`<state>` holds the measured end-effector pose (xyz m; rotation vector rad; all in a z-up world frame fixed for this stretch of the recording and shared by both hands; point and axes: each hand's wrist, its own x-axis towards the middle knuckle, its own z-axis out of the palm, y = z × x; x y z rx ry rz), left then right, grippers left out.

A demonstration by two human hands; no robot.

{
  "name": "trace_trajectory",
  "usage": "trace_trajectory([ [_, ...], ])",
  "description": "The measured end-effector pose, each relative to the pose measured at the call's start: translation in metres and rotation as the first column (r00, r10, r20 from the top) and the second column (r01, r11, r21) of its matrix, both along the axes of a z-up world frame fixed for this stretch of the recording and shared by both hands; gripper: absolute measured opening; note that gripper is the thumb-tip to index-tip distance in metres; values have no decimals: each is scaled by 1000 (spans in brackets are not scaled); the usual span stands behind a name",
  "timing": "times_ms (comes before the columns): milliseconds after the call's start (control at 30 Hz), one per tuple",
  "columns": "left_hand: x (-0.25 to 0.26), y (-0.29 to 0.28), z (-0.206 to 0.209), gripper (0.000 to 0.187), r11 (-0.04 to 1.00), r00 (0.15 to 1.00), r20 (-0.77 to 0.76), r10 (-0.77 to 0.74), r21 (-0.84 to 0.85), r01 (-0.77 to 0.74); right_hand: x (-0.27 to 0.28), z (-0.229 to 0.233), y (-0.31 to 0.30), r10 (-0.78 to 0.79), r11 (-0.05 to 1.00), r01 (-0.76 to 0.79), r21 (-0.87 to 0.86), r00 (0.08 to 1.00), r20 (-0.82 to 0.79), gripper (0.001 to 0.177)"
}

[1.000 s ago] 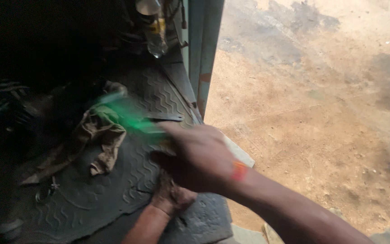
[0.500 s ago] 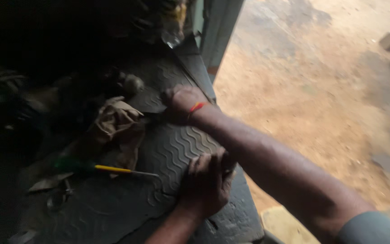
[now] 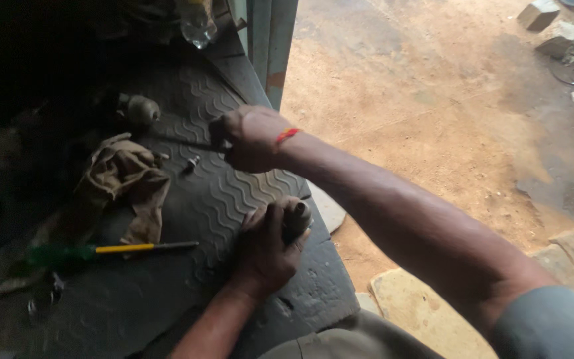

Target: The person uses a metal file to scrape and clean a small mechanical part, then wipes it with a rag. They then use a screwdriver to adjust or remove a component from the part.

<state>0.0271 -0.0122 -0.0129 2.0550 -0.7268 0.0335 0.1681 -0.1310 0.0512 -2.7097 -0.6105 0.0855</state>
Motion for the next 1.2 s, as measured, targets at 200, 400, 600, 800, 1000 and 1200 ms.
trace_trajectory([
  [200,-8,3,10,47,997,995,60,-82,0,82,-64,43,-41,-1,999,4,44,996,-86,16],
  [400,-7,-3,9,44,994,980,191,-56,-77,72,-192,13,-113,-255,742,334,581,942,-217,53],
  [600,-18,-16,5,47,1000,988,154,1,-2,-1,-263,-33,-113,-342,492,601,630,799,-495,62],
  [800,-30,-28,5,45,1000,997,70,17,-9,-16,-246,-33,-112,-361,614,467,637,883,-300,60],
  [1000,-30,-30,8,47,998,998,49,41,-44,-39,-239,-47,-96,-356,758,241,605,931,75,58],
  [1200,-28,-26,10,49,999,999,19,29,-42,-28,-270,-44,-98,-398,843,306,443,908,130,58],
])
